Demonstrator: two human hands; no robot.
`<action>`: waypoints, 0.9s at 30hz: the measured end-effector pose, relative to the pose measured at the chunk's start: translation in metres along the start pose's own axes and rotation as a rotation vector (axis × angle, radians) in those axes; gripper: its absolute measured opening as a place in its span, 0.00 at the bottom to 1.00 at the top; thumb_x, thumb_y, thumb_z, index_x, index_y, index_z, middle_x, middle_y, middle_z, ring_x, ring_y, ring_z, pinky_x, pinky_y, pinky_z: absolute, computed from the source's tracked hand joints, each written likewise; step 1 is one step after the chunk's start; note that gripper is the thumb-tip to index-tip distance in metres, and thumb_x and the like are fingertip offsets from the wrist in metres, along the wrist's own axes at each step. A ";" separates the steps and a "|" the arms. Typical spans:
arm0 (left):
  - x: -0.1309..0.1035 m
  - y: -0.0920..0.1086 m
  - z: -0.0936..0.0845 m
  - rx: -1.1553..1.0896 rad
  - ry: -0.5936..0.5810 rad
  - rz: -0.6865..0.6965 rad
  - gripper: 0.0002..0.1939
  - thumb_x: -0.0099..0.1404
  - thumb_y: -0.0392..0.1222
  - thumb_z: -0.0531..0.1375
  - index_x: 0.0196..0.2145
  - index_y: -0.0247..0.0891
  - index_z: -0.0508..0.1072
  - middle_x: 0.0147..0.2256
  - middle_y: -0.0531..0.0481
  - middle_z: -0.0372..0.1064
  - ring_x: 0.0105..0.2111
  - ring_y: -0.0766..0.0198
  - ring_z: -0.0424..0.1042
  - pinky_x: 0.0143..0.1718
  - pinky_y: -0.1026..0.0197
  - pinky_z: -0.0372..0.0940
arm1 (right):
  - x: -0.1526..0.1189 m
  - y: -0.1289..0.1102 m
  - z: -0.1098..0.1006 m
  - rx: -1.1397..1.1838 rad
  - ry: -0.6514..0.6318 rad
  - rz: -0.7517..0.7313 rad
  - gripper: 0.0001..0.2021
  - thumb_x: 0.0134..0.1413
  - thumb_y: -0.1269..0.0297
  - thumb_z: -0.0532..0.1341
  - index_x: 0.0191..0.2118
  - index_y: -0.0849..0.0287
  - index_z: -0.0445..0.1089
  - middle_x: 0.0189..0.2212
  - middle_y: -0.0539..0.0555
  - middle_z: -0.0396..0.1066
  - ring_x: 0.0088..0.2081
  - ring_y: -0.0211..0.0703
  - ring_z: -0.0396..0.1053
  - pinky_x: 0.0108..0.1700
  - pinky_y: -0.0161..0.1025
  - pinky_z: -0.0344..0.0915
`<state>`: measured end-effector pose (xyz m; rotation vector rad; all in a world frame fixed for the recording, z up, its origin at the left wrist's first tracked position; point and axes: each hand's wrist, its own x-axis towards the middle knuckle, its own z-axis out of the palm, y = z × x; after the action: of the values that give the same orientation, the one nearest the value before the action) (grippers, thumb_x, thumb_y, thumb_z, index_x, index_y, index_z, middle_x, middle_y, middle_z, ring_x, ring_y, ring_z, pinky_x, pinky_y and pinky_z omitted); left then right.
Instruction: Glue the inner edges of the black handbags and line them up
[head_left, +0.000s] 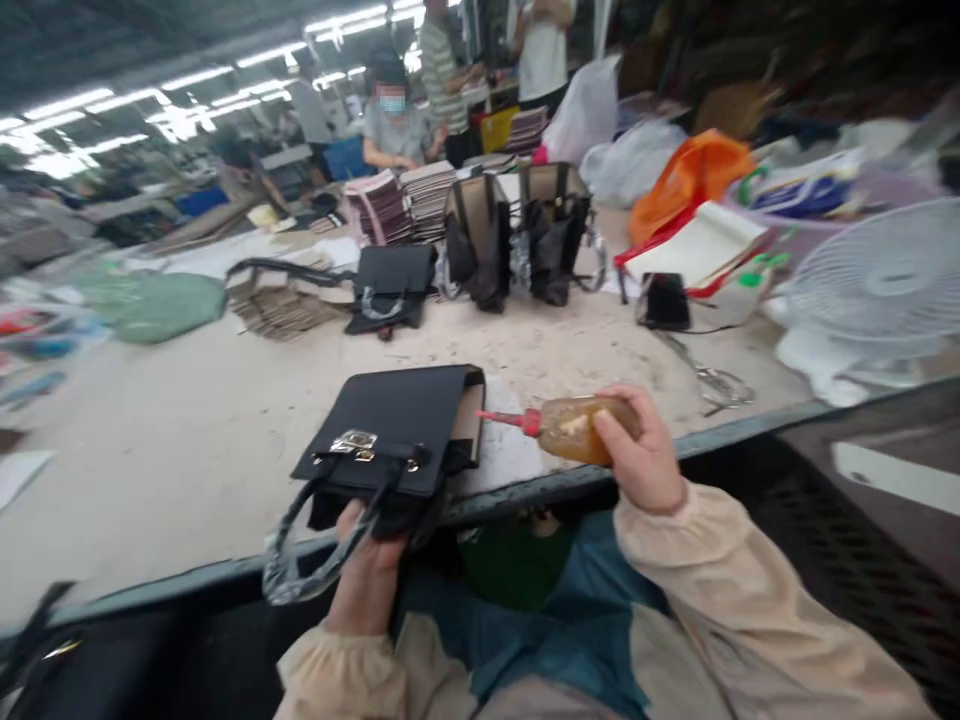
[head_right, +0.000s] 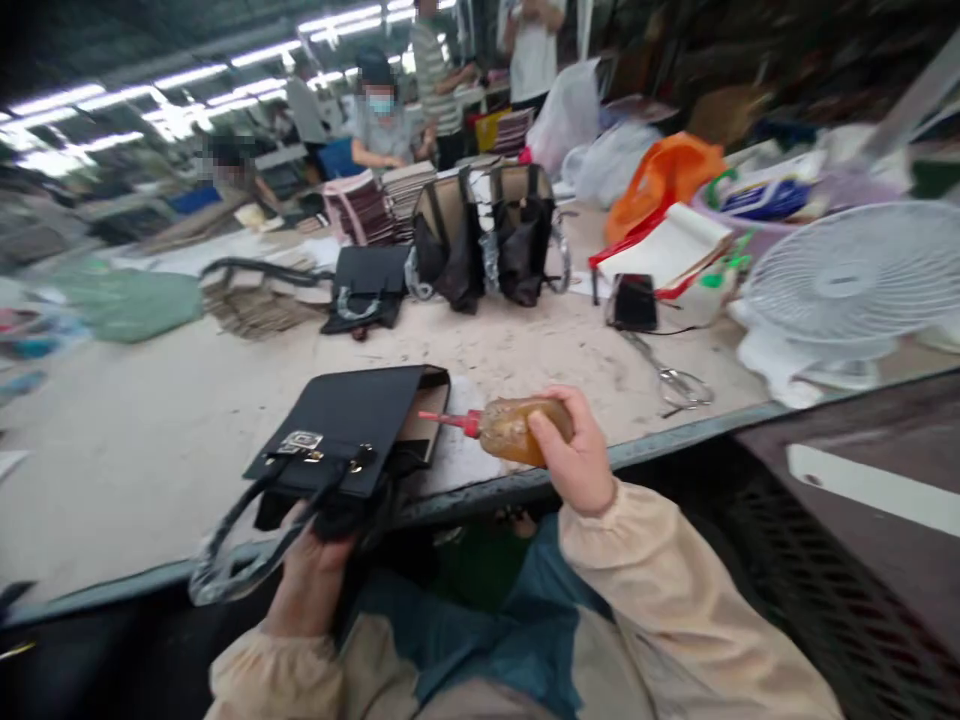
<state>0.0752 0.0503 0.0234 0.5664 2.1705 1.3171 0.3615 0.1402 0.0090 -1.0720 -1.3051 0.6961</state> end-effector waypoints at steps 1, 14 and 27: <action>0.011 -0.002 0.003 -0.233 -0.023 -0.059 0.17 0.67 0.36 0.47 0.37 0.32 0.76 0.39 0.45 0.76 0.35 0.65 0.74 0.42 0.55 0.68 | 0.000 -0.002 -0.003 -0.021 -0.036 -0.012 0.14 0.54 0.56 0.62 0.43 0.58 0.66 0.39 0.55 0.68 0.39 0.43 0.67 0.43 0.40 0.64; 0.027 -0.019 0.014 -1.023 -0.323 -0.147 0.16 0.61 0.38 0.53 0.44 0.38 0.76 0.44 0.44 0.75 0.45 0.53 0.73 0.50 0.48 0.66 | -0.014 -0.028 -0.012 -0.198 -0.217 -0.048 0.08 0.58 0.59 0.59 0.43 0.54 0.65 0.34 0.50 0.68 0.32 0.41 0.68 0.34 0.36 0.66; 0.025 -0.020 0.017 -0.872 -0.218 -0.120 0.16 0.63 0.46 0.52 0.44 0.46 0.75 0.44 0.50 0.75 0.47 0.56 0.71 0.52 0.48 0.64 | -0.018 -0.035 -0.008 -0.218 -0.276 -0.024 0.06 0.59 0.64 0.58 0.42 0.53 0.65 0.35 0.51 0.68 0.35 0.42 0.68 0.34 0.35 0.66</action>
<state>0.0656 0.0679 -0.0063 0.2011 1.2443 1.8370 0.3605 0.1083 0.0339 -1.1614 -1.6584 0.7141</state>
